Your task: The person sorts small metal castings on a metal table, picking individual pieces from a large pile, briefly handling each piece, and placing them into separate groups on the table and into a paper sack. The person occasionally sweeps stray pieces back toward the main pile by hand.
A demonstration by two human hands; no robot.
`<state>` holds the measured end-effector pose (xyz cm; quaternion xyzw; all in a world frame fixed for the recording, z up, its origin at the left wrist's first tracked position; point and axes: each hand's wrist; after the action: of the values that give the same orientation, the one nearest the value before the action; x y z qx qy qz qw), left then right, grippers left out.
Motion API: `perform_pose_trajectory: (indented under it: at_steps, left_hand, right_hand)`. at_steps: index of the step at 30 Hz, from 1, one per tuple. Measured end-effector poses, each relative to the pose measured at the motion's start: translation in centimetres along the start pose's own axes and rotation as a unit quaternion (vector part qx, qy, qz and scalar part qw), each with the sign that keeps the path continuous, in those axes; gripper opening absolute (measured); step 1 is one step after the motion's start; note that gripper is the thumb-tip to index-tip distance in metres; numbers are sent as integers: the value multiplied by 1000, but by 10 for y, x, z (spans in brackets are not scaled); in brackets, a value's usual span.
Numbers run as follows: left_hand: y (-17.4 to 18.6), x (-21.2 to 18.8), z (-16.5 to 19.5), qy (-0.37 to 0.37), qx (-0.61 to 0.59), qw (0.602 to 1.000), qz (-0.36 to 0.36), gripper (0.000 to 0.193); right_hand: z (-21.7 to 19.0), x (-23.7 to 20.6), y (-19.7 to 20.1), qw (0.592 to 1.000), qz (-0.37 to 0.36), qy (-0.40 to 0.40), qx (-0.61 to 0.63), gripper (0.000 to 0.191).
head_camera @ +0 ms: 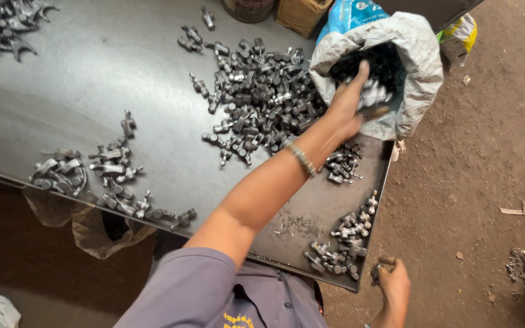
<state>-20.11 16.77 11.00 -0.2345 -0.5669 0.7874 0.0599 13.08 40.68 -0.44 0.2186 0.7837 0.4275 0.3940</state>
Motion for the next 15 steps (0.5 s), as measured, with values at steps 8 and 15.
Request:
perform_pose_trajectory:
  at_steps: [8, 15]
  left_hand:
    - [70, -60, 26, -160, 660, 733, -43, 69]
    - [151, -197, 23, -234, 863, 446, 13, 68]
  right_hand:
    - [-33, 12, 8, 978, 133, 158, 38, 29]
    - [-205, 6, -18, 884, 54, 460, 62, 47]
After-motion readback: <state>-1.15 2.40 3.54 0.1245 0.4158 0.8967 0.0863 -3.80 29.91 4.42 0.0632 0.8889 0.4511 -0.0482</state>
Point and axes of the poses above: each hand's wrist, its own x-axis towards the middle knuckle, its own y-axis out of the back of the hand, z = x × y, and after that the axes turned 4 degrees about -z, right-handed
